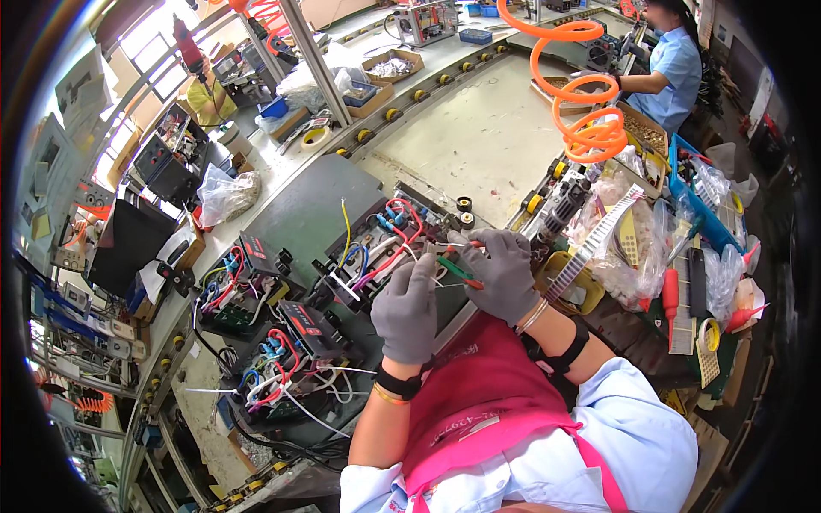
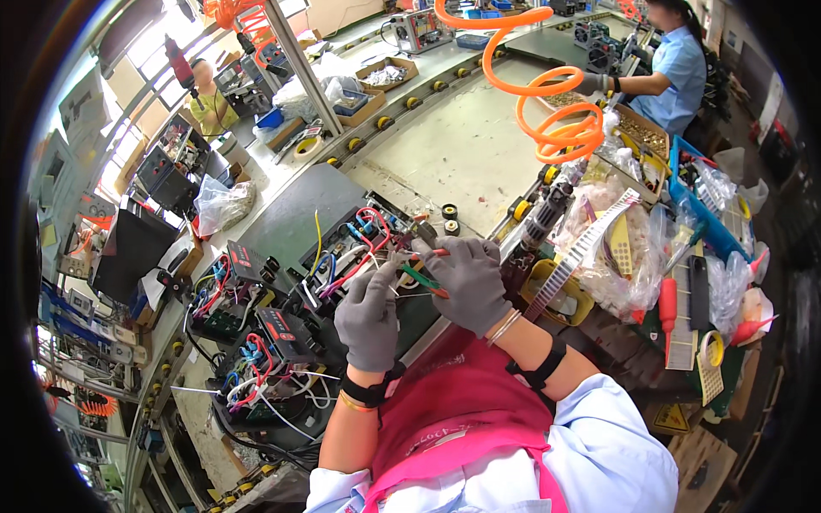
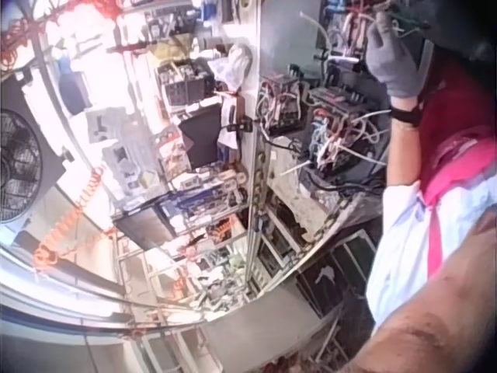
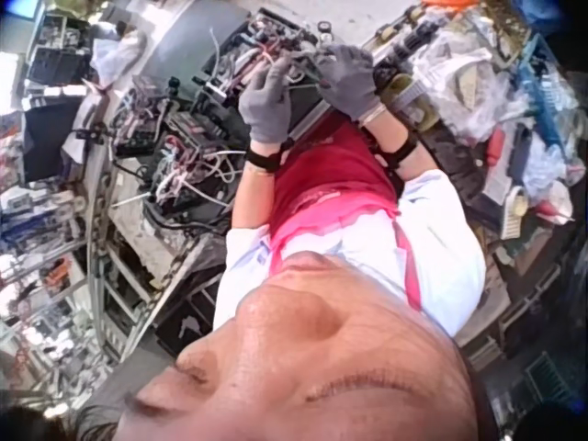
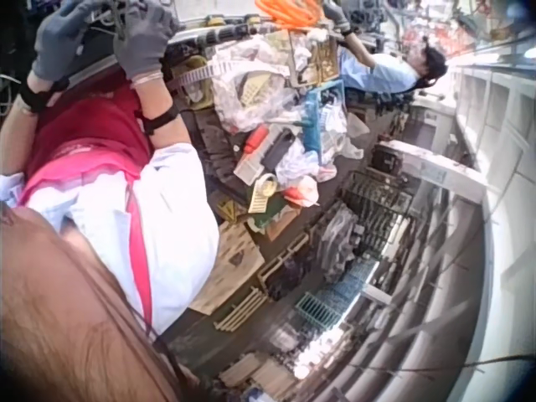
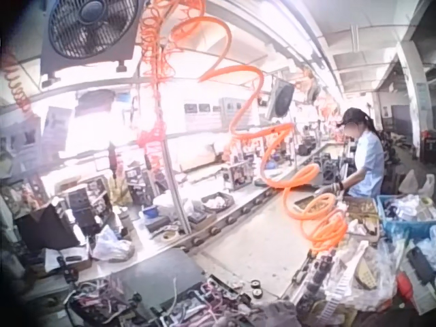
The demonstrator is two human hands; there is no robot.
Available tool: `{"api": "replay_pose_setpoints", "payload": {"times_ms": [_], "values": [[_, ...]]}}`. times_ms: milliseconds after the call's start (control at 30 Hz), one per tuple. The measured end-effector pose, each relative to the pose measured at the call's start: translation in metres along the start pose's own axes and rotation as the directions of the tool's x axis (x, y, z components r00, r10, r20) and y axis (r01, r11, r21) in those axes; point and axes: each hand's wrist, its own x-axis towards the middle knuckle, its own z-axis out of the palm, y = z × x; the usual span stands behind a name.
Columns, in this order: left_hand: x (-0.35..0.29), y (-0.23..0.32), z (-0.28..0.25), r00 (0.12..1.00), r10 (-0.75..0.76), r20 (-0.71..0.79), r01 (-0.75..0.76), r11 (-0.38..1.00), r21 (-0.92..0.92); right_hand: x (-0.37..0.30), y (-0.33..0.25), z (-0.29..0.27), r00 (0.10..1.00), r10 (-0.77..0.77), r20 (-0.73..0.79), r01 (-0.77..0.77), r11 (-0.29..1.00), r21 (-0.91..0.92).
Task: Assembling various electrical components, wires, and connectors into an electrical housing box and applying stickers.
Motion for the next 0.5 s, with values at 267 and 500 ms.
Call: {"api": "replay_pose_setpoints", "payload": {"times_ms": [267, 500], "values": [[0.000, -0.004, 0.002, 0.999, -0.021, -0.024, 0.019, 0.996, -0.091, -0.004, 0.009, 0.028, 0.998, -0.008, 0.063, -0.006, 0.973, 0.230], [-0.002, 0.000, -0.009, 0.991, -0.098, -0.093, 0.083, 0.984, -0.156, -0.013, 0.010, 0.013, 0.986, 0.164, 0.030, -0.146, 0.761, 0.632]]}}
